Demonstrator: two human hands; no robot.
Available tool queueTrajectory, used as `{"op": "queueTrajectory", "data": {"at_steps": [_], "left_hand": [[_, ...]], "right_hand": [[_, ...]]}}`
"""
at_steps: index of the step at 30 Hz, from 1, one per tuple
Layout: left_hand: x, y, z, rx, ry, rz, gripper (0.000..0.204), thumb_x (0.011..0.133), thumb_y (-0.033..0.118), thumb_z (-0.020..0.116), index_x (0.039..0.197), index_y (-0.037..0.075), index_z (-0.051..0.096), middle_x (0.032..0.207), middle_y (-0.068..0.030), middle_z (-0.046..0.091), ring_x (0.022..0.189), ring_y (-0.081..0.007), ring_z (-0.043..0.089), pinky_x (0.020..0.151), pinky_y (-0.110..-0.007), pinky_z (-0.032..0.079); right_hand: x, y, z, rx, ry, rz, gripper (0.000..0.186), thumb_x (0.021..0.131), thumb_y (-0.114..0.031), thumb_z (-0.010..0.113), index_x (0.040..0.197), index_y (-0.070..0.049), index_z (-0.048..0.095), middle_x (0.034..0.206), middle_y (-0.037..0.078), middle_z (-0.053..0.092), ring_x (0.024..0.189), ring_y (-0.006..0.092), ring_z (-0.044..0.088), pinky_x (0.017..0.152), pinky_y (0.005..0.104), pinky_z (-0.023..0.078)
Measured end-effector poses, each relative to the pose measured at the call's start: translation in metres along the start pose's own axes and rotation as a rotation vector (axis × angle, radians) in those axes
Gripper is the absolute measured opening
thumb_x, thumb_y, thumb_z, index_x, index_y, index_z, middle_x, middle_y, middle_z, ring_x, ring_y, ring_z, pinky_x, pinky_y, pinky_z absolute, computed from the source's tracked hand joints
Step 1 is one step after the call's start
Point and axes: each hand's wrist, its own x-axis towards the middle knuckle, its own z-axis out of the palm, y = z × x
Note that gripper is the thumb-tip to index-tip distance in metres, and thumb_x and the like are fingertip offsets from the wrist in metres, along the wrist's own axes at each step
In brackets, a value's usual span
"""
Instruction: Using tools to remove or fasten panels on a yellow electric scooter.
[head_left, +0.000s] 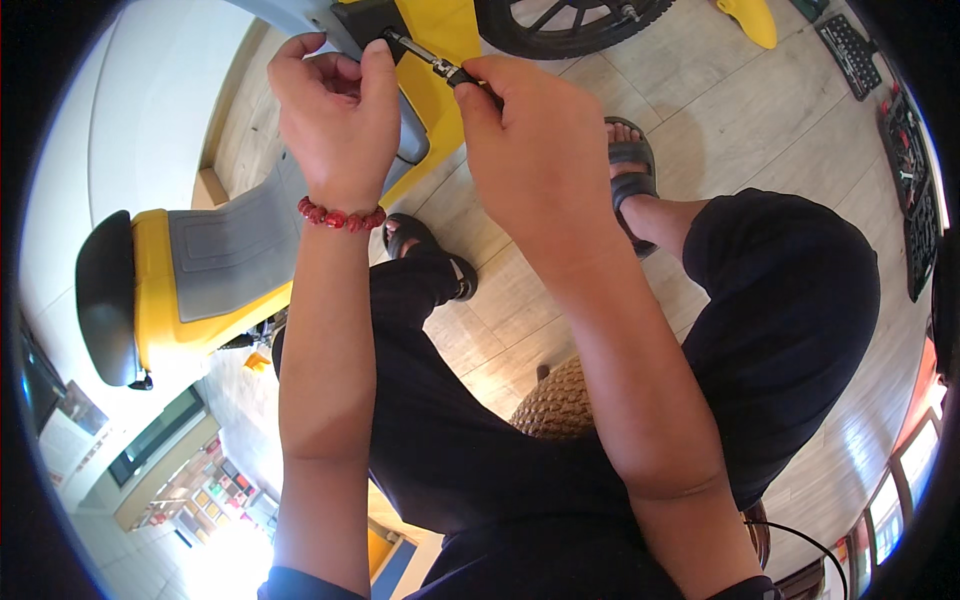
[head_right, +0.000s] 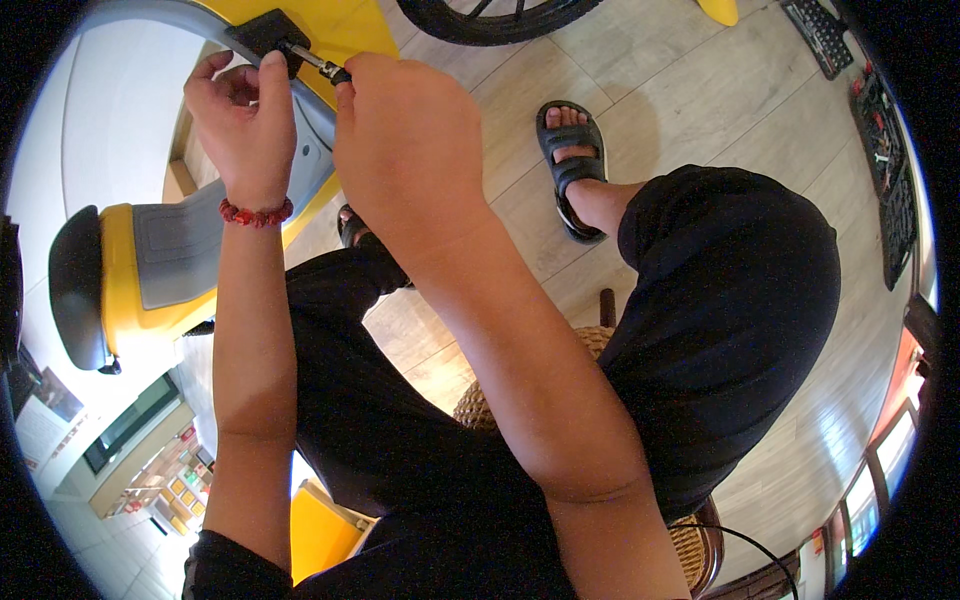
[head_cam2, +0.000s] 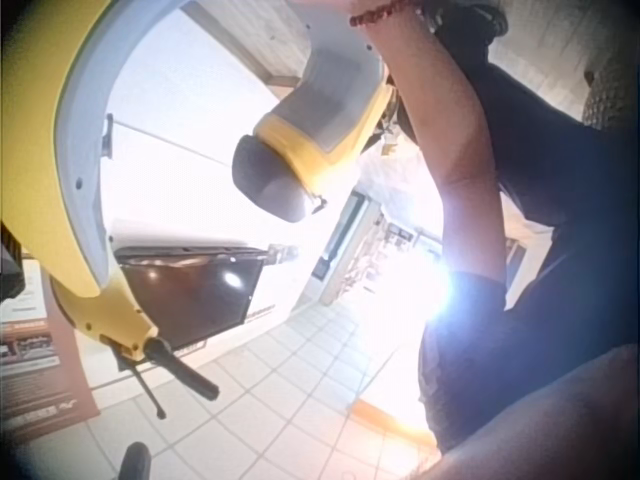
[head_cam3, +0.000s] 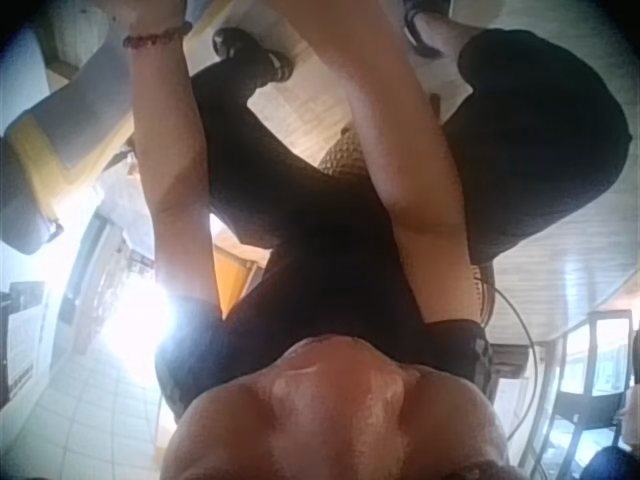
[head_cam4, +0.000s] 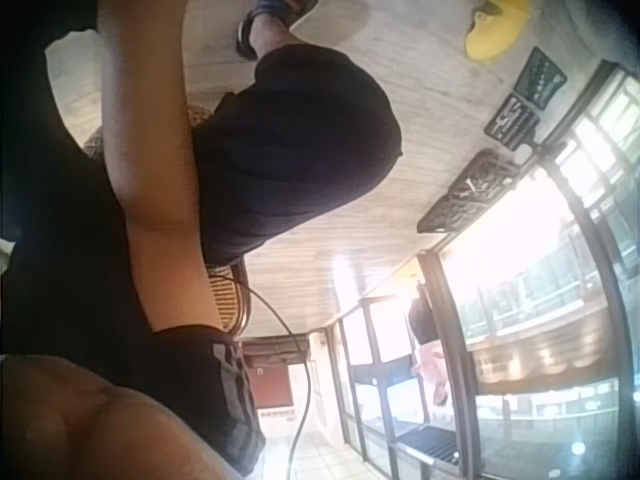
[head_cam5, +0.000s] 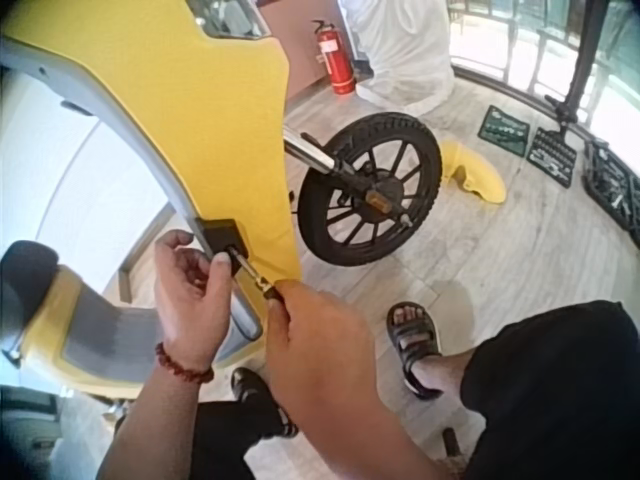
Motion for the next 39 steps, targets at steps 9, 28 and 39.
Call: {"op": "queueTrajectory", "data": {"at_steps": [9,28,39], "left_hand": [[-0.001,-0.001,-0.002,-0.04,-0.044,-0.032,0.048,0.08,0.022,0.07,0.109,-0.006,0.043,0.076,-0.0066,0.058,0.065,-0.011,0.055,0.061,-0.024,0.045],[0.001,0.002,-0.001,-0.019,-0.019,-0.054,0.043,0.078,0.019,0.07,0.106,-0.002,0.047,0.07,-0.006,0.058,0.059,-0.0143,0.056,0.057,-0.028,0.046],[0.001,0.002,-0.002,-0.008,-0.023,-0.055,0.044,0.078,0.021,0.07,0.107,-0.001,0.046,0.069,-0.005,0.056,0.058,-0.0139,0.054,0.057,-0.028,0.046]], "right_hand": [[0.003,-0.018,-0.006,-0.205,-0.023,-0.071,0.014,0.079,-0.012,0.061,0.082,0.002,0.062,0.07,0.017,0.058,0.067,0.0358,0.056,0.061,0.0422,0.045],[0.027,-0.011,-0.016,-0.002,-0.413,0.238,0.022,0.084,-0.015,0.057,0.097,0.001,0.064,0.07,0.01,0.062,0.059,0.0162,0.058,0.059,0.0306,0.045],[0.034,-0.016,-0.028,0.519,-0.659,0.56,0.022,0.084,-0.01,0.058,0.099,0.005,0.063,0.075,0.007,0.064,0.069,0.0137,0.063,0.061,0.0239,0.05]]}}
